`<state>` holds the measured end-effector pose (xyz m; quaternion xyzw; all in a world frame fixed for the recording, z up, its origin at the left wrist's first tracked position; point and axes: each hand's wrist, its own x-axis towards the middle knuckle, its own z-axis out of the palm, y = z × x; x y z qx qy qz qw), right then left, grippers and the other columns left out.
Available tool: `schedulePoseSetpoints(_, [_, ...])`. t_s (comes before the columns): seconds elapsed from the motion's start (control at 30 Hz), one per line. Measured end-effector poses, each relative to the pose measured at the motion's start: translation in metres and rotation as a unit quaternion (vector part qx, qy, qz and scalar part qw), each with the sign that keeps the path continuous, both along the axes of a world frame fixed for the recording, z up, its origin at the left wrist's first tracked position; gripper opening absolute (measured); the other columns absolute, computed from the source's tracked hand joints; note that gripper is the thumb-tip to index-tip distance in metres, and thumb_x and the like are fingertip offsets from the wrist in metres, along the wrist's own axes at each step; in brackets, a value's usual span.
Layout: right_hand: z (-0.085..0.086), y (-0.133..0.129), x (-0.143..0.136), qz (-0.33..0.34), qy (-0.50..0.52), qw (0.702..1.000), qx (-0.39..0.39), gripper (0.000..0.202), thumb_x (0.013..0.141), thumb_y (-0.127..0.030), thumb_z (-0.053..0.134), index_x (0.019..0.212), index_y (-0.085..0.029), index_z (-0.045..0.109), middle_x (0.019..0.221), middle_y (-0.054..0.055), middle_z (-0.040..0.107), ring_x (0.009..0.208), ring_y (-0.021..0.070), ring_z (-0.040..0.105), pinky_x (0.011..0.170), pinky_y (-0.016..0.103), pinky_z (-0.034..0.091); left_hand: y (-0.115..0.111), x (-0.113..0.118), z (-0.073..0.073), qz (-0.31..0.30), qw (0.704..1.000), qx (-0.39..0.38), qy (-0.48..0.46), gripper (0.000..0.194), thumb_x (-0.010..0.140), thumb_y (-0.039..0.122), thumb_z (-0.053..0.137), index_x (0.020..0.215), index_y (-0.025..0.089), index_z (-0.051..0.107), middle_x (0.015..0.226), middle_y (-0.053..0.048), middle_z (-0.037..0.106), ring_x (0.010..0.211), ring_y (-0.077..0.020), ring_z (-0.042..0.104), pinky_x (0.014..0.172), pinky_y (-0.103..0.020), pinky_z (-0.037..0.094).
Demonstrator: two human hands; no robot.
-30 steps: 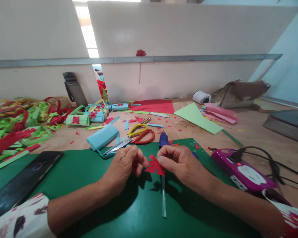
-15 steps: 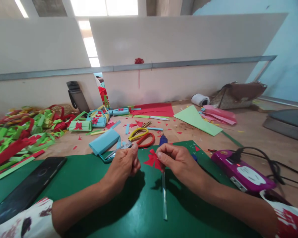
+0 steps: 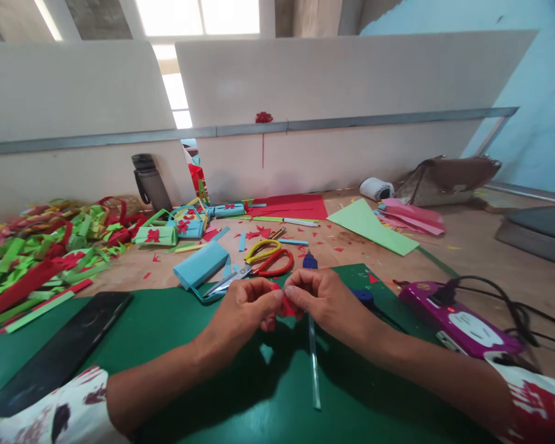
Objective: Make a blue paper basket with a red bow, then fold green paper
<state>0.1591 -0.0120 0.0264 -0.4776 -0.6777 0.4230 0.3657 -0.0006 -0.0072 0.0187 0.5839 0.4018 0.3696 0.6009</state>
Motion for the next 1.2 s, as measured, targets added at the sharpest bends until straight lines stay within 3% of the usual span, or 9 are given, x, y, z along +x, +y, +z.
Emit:
schedulePoseSetpoints(0.23, [-0.007, 0.003, 0.003, 0.006, 0.037, 0.999, -0.035, 0.016, 0.078, -0.028, 0.058, 0.068, -0.016, 0.057, 0.058, -0.003, 0.054, 0.053, 0.0085, 0.046, 0.052, 0.022, 0.037, 0.000, 0.003, -0.008, 0.014, 0.997, -0.072, -0.040, 0.015, 0.070, 0.023, 0.064, 0.060, 0.015, 0.057, 0.050, 0.002, 0.053, 0.044, -0.0073, 0.043, 0.048, -0.020, 0.035])
schedulePoseSetpoints(0.53, [-0.012, 0.003, 0.007, 0.030, 0.109, 0.988, -0.104, 0.033, 0.076, -0.047, 0.064, 0.071, -0.015, 0.057, 0.059, -0.003, 0.053, 0.054, 0.0085, 0.048, 0.055, 0.023, 0.040, -0.001, 0.002, -0.015, 0.013, 0.982, -0.156, -0.105, 0.014, 0.070, 0.021, 0.067, 0.066, 0.013, 0.056, 0.057, 0.000, 0.056, 0.045, -0.0060, 0.045, 0.047, -0.019, 0.037])
schedulePoseSetpoints(0.7, [-0.009, 0.004, 0.013, -0.023, 0.088, 0.996, -0.024, 0.025, 0.085, -0.042, 0.053, 0.079, -0.017, 0.057, 0.073, 0.000, 0.058, 0.063, 0.0111, 0.055, 0.061, 0.025, 0.044, 0.000, 0.002, -0.019, 0.028, 0.975, -0.186, -0.117, 0.016, 0.068, 0.020, 0.067, 0.067, 0.015, 0.051, 0.055, 0.002, 0.055, 0.044, -0.0064, 0.046, 0.045, -0.018, 0.036])
schedulePoseSetpoints(0.9, [0.000, -0.002, 0.021, -0.057, -0.025, 0.997, 0.041, 0.031, 0.091, -0.032, 0.042, 0.063, -0.019, 0.048, 0.050, -0.004, 0.050, 0.050, 0.0103, 0.045, 0.055, 0.024, 0.038, 0.001, 0.003, -0.020, 0.027, 0.974, -0.197, -0.109, 0.016, 0.072, 0.022, 0.066, 0.072, 0.015, 0.052, 0.057, 0.000, 0.058, 0.046, -0.0071, 0.048, 0.045, -0.017, 0.037])
schedulePoseSetpoints(1.03, [0.003, -0.010, 0.021, -0.073, -0.036, 0.993, 0.082, 0.043, 0.093, -0.038, 0.037, 0.053, -0.020, 0.041, 0.047, -0.004, 0.045, 0.047, 0.0095, 0.042, 0.049, 0.024, 0.034, 0.001, 0.004, -0.021, 0.030, 0.974, -0.194, -0.111, 0.016, 0.073, 0.022, 0.065, 0.070, 0.015, 0.051, 0.057, 0.000, 0.058, 0.045, -0.0068, 0.047, 0.045, -0.017, 0.037])
schedulePoseSetpoints(1.1, [0.003, -0.013, 0.020, -0.065, -0.043, 0.991, 0.106, 0.044, 0.092, -0.039, 0.041, 0.053, -0.020, 0.044, 0.048, -0.003, 0.047, 0.048, 0.0093, 0.043, 0.049, 0.023, 0.035, 0.001, 0.005, -0.021, 0.028, 0.976, -0.187, -0.106, 0.016, 0.073, 0.023, 0.065, 0.070, 0.014, 0.052, 0.057, 0.000, 0.058, 0.045, -0.0067, 0.046, 0.045, -0.017, 0.038])
schedulePoseSetpoints(1.2, [-0.001, -0.014, 0.016, -0.050, -0.059, 0.989, 0.126, 0.024, 0.085, -0.026, 0.054, 0.062, -0.019, 0.054, 0.058, -0.004, 0.056, 0.055, 0.0094, 0.049, 0.054, 0.021, 0.039, 0.000, 0.005, -0.020, 0.026, 0.980, -0.171, -0.097, 0.015, 0.074, 0.023, 0.065, 0.069, 0.014, 0.053, 0.057, 0.000, 0.058, 0.046, -0.0065, 0.046, 0.045, -0.017, 0.038])
